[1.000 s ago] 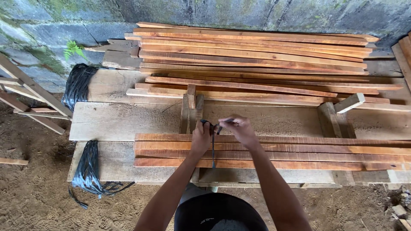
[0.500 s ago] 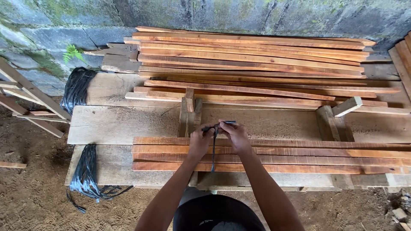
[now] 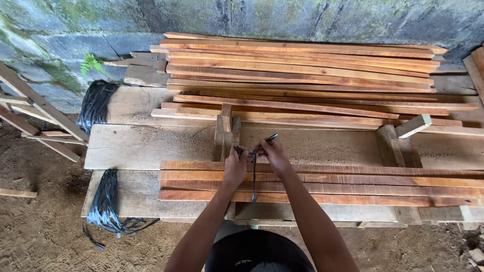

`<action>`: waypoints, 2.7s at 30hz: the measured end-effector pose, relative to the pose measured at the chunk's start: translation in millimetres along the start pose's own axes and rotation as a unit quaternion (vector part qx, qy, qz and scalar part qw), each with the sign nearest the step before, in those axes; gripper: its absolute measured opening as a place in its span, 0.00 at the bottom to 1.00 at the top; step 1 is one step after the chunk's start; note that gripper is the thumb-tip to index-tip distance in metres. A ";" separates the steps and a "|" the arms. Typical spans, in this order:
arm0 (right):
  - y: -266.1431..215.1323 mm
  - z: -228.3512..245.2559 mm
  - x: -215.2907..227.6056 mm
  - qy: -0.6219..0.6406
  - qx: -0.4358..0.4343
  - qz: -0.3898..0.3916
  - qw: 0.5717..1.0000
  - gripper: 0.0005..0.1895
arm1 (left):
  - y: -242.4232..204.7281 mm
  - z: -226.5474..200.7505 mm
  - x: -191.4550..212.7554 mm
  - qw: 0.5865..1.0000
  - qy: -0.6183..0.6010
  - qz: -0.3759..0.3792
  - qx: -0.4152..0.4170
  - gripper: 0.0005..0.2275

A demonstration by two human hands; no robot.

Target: Bundling thin wooden stakes together using flexible plastic ties on a workbench.

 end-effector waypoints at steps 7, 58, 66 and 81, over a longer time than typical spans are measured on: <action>-23.1 26.9 -13.6 0.077 0.033 0.029 0.996 0.17 | 1.9 -6.5 -0.6 1.000 -0.017 0.016 -0.001 0.09; -19.0 29.3 -14.7 -0.159 -0.039 0.102 0.981 0.09 | 16.6 34.6 4.3 0.966 0.248 0.039 -0.053 0.13; 1.7 -4.1 3.0 -0.228 -0.054 0.000 0.972 0.08 | 22.1 41.5 -2.7 0.940 0.334 0.069 -0.007 0.19; 2.3 -2.1 -18.8 -0.361 0.005 -0.039 0.932 0.16 | -1.9 37.2 -13.0 0.884 0.447 0.077 -0.118 0.14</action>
Point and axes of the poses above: each hand's wrist, its own y-axis towards the middle knuckle, its own x-axis out of the back of the hand, z = x × y, the point moved 4 cm from there along y, towards the middle knuckle, and after that the axes turned 3 degrees about -z, right-handed, at the moved point
